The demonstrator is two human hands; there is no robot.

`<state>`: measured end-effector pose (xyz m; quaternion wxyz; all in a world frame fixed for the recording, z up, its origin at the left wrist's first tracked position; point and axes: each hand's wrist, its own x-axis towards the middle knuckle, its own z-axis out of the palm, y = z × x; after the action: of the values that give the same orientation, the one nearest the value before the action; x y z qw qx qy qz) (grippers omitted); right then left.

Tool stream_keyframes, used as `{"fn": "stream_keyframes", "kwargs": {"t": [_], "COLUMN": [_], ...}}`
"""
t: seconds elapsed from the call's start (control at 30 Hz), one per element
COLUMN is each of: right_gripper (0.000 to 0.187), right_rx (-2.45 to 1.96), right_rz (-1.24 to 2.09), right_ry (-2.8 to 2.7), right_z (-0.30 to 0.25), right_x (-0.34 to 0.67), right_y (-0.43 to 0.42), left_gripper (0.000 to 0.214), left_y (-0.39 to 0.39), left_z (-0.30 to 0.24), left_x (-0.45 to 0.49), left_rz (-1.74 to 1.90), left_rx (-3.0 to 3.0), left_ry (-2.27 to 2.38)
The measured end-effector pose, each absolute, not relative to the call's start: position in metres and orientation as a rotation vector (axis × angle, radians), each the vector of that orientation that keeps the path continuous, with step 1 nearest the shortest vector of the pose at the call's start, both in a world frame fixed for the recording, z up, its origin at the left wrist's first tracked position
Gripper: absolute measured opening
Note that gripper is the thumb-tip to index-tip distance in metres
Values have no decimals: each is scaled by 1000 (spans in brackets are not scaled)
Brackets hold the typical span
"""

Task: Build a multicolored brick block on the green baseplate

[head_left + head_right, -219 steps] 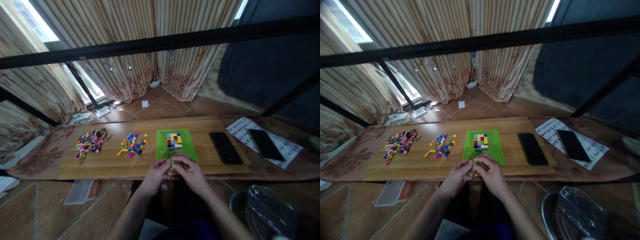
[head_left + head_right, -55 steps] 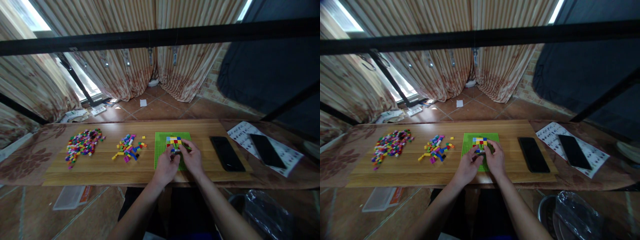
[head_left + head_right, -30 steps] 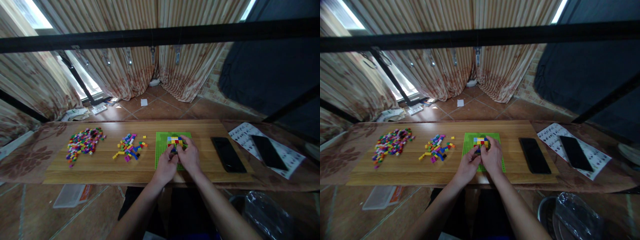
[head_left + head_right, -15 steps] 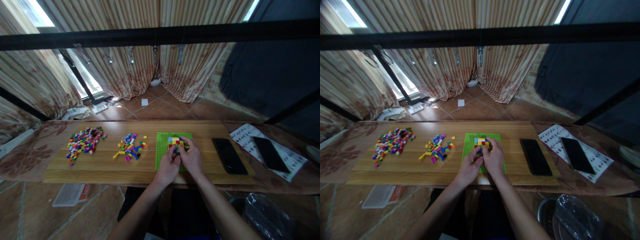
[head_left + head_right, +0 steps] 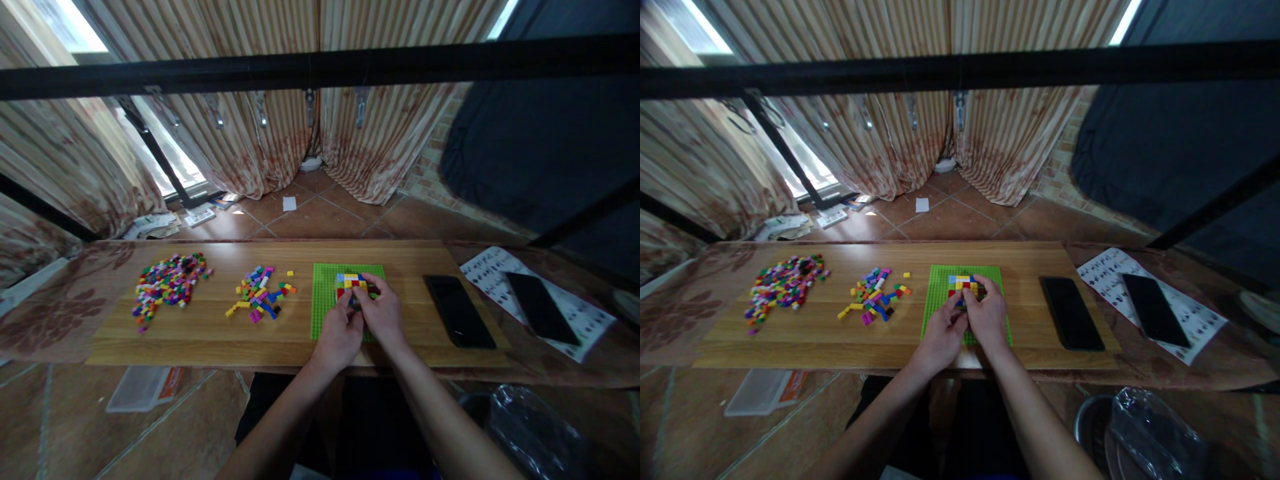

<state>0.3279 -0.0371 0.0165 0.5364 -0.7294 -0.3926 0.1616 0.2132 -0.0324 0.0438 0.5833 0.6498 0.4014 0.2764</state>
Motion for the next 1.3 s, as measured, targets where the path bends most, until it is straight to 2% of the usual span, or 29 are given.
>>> {"fn": "stream_keyframes", "kwargs": {"t": [0.5,0.63,0.8,1.07,1.3], "right_gripper": [47,48,42,43,26], "right_rx": [-1472,-1411,-1483,-1559,-1540], "right_rz": [678,789,740,430,616], "right_ry": [-520,-361,-299,-573,-1166], "right_z": [18,25,31,40,35], "right_x": [322,332,343,315,243], "right_y": [-30,-43,-55,-77,-89], "left_gripper": [55,50,44,41,33], "left_y": [-33,-37,-35,-31,-27], "left_z": [39,46,42,16,14], "left_x": [211,189,139,63,41], "left_rz": [660,722,820,890,893], "left_rx": [1477,1452,1379,1334,1456], "left_ry": [892,954,1070,1325,1419]}}
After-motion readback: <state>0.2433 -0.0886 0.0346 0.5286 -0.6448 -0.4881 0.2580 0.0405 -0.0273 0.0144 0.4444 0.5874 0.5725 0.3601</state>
